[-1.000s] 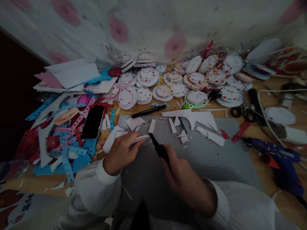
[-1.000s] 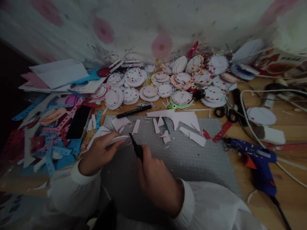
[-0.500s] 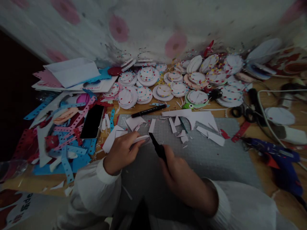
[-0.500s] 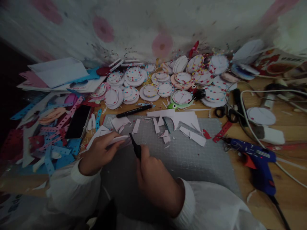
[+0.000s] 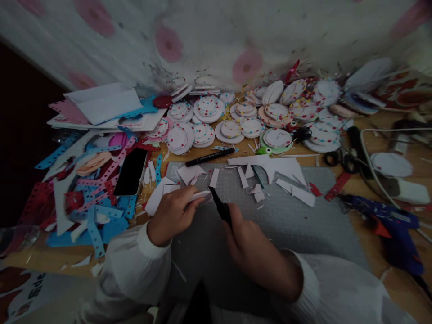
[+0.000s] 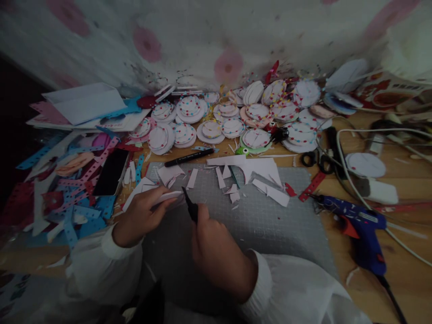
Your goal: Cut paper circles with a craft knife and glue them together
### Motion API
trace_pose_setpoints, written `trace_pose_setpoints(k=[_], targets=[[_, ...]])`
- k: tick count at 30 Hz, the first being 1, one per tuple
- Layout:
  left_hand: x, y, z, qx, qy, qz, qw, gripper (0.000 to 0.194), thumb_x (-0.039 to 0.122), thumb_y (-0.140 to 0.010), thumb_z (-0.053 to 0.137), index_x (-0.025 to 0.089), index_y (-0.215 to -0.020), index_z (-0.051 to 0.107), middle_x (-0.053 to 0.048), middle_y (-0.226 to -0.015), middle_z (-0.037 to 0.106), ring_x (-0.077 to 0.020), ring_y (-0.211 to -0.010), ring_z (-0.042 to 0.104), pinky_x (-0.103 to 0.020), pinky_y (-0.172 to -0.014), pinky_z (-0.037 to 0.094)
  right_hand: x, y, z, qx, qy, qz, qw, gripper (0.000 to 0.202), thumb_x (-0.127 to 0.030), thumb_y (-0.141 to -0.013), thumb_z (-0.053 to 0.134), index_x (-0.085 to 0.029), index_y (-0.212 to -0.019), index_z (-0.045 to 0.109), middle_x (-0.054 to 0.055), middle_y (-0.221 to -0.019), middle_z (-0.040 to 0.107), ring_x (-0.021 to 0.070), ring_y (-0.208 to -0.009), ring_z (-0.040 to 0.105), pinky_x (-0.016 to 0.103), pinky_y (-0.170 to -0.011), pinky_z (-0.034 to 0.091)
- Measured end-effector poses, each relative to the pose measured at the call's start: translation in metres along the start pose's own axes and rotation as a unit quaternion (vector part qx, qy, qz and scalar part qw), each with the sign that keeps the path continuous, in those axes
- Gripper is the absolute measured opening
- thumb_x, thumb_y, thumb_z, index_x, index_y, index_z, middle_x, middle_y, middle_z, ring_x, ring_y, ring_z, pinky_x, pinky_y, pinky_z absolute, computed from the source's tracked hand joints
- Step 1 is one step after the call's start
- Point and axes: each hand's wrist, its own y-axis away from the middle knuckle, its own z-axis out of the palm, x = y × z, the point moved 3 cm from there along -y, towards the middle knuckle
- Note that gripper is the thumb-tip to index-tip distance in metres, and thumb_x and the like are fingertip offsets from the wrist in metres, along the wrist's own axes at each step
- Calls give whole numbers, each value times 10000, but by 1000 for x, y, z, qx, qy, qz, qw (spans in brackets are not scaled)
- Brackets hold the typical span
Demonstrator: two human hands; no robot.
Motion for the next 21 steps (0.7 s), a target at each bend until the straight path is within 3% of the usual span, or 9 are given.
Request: trace_pose_setpoints(k=[7,21], targets=[[0,-1,-1,-6,-17,8,1000,176,278,-930,466,184,-826,571,-13,-691,608,-165,-651,600,-268,-601,424,-3,-2,-2,-27,77,24,996,258,-69,-925,330,-105,-1178,366,132,-817,721,284,-719,714,297,-506,272],[-1,0,-1,-9,-18,10,1000,170,286,-932,476,177,-848,576,-12,-701,613,-159,-647,594,-266,-601,422,-4,-5,-1,-31,145,31,988,234,-47,-904,346,-117,-1121,400,116,-793,718,266,-698,720,286,-484,320]])
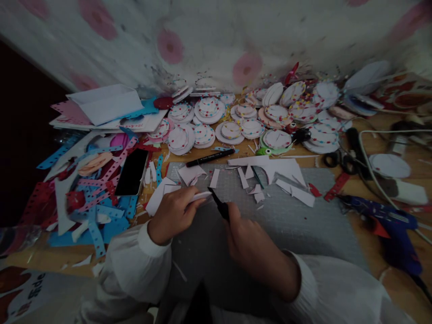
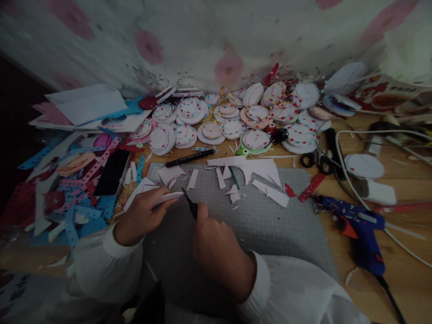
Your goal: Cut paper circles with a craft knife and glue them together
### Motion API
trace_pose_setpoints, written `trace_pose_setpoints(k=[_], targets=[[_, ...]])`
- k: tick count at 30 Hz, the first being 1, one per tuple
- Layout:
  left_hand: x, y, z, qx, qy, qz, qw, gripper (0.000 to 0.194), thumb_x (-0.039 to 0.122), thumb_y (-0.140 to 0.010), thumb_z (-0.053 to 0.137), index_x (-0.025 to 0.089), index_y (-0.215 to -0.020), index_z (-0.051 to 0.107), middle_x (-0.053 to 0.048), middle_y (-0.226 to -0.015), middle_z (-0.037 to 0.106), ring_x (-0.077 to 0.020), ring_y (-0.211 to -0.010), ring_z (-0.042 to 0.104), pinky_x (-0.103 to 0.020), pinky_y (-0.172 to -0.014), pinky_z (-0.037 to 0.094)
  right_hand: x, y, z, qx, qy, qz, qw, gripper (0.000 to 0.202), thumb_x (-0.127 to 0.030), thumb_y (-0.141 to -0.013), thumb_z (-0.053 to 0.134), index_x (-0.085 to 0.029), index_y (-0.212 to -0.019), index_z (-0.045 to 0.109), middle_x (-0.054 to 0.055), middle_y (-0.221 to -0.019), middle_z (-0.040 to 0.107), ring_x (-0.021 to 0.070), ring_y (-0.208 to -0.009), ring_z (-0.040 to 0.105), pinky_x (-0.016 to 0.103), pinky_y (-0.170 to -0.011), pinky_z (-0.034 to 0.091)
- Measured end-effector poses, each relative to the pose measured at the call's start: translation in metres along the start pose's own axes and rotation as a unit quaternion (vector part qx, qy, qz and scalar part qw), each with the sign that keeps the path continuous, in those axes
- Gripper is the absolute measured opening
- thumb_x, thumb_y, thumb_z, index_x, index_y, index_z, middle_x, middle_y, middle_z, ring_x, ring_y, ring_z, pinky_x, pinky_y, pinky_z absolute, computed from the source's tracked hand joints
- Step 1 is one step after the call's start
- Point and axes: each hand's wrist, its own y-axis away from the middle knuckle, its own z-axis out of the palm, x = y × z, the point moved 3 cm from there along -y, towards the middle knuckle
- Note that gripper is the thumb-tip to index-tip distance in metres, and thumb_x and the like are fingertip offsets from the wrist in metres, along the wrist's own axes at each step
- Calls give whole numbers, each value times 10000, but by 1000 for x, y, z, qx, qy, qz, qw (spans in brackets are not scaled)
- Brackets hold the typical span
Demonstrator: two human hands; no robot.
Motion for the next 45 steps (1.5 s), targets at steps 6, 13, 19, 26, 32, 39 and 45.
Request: trace_pose_setpoints(k=[6,13,19,26,32,39,45], targets=[[1,-1,-1,1,8,-8,1000,165,294,-925,486,188,-841,581,-8,-698,618,-154,-639,592,-261,-593,417,1,-1,2,7,25,1,1000,249,-43,-902,324,-115,-1124,410,123,-793,717,286,-704,722,292,-488,345],[2,0,-1,-1,-13,-3,1000,200,313,-936,467,177,-845,581,-14,-692,616,-163,-643,603,-266,-591,418,-1,-1,2,3,57,1,998,253,-75,-928,324,-97,-1168,402,134,-788,718,294,-710,727,296,-489,383],[8,-2,-4,-2,-33,-6,999,207,313,-940,458,186,-807,553,-16,-708,609,-160,-643,581,-271,-588,402,0,-2,4,6,80,-1,997,316,-68,-922,340,-79,-1233,393,143,-811,720,291,-716,728,309,-517,445],[9,-2,-3,-3,-26,-4,1000,219,323,-953,440,186,-825,553,-33,-760,591,-176,-723,576,-288,-640,430,2,-2,9,-4,85,-10,996,349,-96,-935,331,-64,-1280,377,145,-810,722,306,-736,726,328,-538,468],[8,0,-2,-6,-20,-11,1000,211,315,-953,438,181,-824,539,-25,-748,589,-170,-695,575,-284,-626,424,4,-2,11,-1,83,-24,996,392,-70,-906,355,-62,-1297,384,138,-810,727,294,-738,728,310,-534,462],[7,1,-1,2,-20,-11,1000,201,308,-948,445,188,-804,522,-18,-732,578,-165,-673,569,-272,-612,416,2,2,7,-1,108,-26,994,537,-21,-843,392,-52,-1376,333,150,-857,725,267,-783,731,295,-592,510],[5,1,-1,-3,-13,-26,1000,202,310,-937,459,172,-831,562,-29,-739,590,-184,-700,588,-279,-621,422,1,3,7,8,133,-28,991,518,-34,-866,392,-62,-1381,347,145,-865,721,244,-778,729,274,-607,527]])
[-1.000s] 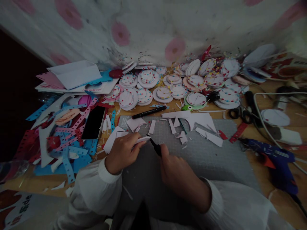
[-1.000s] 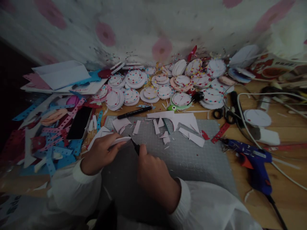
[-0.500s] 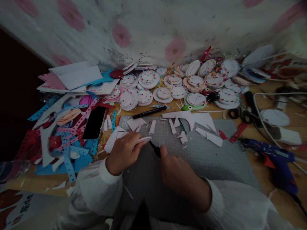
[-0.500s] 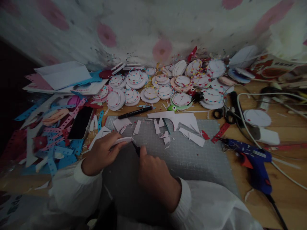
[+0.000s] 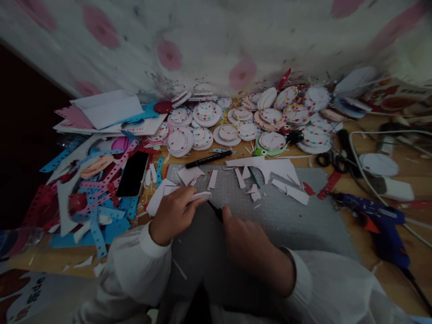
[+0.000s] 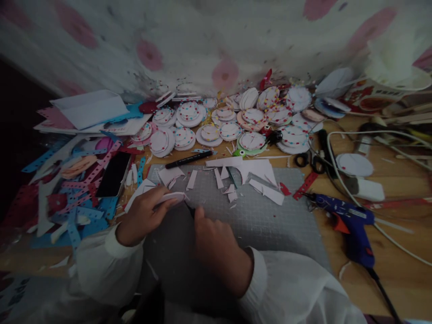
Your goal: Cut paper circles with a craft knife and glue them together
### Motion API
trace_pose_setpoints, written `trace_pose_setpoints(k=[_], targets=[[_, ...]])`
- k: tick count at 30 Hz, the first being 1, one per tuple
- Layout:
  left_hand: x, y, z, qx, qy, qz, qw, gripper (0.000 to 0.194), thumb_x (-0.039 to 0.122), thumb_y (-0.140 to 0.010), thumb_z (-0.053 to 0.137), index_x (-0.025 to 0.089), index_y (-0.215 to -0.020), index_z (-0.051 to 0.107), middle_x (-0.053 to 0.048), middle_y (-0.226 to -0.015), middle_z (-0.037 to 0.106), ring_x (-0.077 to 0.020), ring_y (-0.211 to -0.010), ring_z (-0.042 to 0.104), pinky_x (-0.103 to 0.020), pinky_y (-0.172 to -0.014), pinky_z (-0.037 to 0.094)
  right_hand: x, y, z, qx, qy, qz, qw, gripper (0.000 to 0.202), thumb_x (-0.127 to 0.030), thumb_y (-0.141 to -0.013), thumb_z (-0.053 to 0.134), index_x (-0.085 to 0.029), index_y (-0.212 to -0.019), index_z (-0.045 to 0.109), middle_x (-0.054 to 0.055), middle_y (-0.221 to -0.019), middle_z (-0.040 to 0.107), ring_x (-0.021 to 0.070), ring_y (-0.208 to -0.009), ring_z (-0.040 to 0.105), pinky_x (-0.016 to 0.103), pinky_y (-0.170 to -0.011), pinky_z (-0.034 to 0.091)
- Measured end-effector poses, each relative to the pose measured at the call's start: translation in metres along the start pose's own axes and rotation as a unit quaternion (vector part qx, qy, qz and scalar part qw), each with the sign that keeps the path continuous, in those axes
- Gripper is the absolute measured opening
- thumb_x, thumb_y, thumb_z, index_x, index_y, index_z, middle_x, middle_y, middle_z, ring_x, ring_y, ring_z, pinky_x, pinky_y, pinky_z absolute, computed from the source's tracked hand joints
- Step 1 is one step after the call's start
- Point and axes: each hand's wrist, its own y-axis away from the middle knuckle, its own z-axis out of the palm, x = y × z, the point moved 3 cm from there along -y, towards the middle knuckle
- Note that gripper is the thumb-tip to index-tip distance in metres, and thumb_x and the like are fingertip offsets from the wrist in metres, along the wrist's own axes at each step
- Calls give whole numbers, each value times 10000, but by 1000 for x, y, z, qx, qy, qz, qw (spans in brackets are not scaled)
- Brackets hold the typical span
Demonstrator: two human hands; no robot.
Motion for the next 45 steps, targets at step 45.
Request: trace_pose_setpoints(k=[45], targets=[[-7,-8,34,-42,500,-181,846,522,610,-817,544,175,-534,484,28,-439,472,-89,-410,436,-208,-378,327,29,-27,1,186,-723,22,665,465,-437,-737,741,-247,-1025,430,-133,-575,469,35,-290,423,144,-259,377]])
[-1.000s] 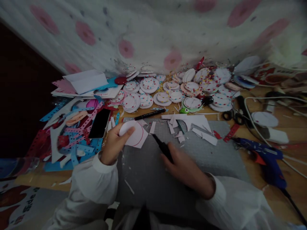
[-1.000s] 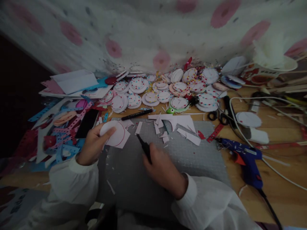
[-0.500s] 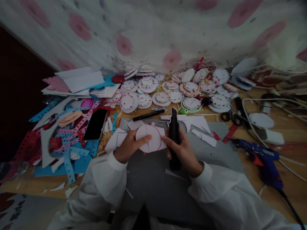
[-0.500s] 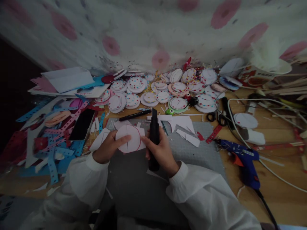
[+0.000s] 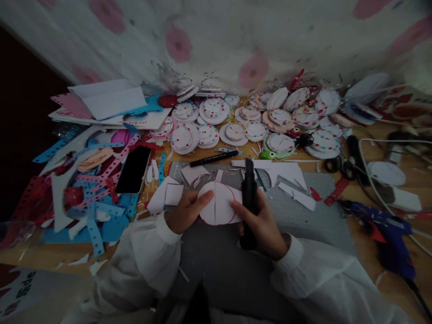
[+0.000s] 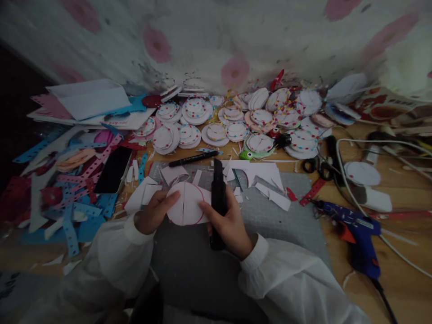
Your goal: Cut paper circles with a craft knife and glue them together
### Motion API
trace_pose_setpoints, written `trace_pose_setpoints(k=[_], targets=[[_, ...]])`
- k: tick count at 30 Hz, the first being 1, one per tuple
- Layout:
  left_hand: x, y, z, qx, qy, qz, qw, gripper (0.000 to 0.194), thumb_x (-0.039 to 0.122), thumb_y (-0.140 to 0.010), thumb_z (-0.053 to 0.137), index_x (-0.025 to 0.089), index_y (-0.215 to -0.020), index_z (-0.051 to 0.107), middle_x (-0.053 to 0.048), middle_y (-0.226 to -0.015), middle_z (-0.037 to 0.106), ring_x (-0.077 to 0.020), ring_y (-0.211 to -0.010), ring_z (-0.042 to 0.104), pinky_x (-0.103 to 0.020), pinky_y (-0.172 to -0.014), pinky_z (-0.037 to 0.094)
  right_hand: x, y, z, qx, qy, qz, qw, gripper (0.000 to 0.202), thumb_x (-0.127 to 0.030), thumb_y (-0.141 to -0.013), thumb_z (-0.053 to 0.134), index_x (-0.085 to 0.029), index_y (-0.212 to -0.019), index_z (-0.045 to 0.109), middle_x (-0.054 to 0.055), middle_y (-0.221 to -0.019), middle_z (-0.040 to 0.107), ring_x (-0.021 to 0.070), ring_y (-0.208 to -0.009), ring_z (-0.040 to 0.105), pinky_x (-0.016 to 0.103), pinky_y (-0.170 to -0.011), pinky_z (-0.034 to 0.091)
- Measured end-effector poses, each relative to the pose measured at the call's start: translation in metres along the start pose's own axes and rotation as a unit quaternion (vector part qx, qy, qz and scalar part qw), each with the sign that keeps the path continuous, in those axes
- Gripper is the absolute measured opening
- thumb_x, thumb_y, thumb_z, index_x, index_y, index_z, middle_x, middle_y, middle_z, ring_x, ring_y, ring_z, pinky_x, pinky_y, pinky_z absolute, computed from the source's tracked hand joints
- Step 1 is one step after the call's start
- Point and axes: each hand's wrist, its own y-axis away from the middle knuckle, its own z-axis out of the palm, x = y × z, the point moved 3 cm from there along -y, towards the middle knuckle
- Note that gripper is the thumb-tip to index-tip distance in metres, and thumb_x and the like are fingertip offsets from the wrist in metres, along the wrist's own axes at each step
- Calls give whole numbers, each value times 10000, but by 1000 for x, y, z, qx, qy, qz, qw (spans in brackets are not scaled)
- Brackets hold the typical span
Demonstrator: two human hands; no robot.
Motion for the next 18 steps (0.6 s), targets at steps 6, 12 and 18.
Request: trace_pose_setpoints(k=[6,12,18], targets=[[1,-3,2,-21,31,-7,999,508,641,-753,612,165,-593,534,19,-449,544,-80,-375,479,-190,-368,370,-5,-1,-6,51,11,-12,999,488,-436,-723,747,-271,-1051,424,-114,-622,469,47,-301,425,184,-263,388],[7,-2,5,-34,21,-7,999,489,631,-758,615,169,-619,538,11,-460,570,-85,-378,492,-197,-373,380,-4,1,-4,35,31,-3,999,423,-453,-754,720,-273,-974,407,-107,-543,498,81,-321,467,184,-272,385],[6,-1,5,-41,18,-7,999,504,645,-761,601,168,-611,538,7,-460,568,-85,-376,479,-199,-375,372,0,4,-1,47,15,-33,998,420,-425,-786,700,-273,-999,371,-143,-523,476,58,-295,441,135,-250,347]])
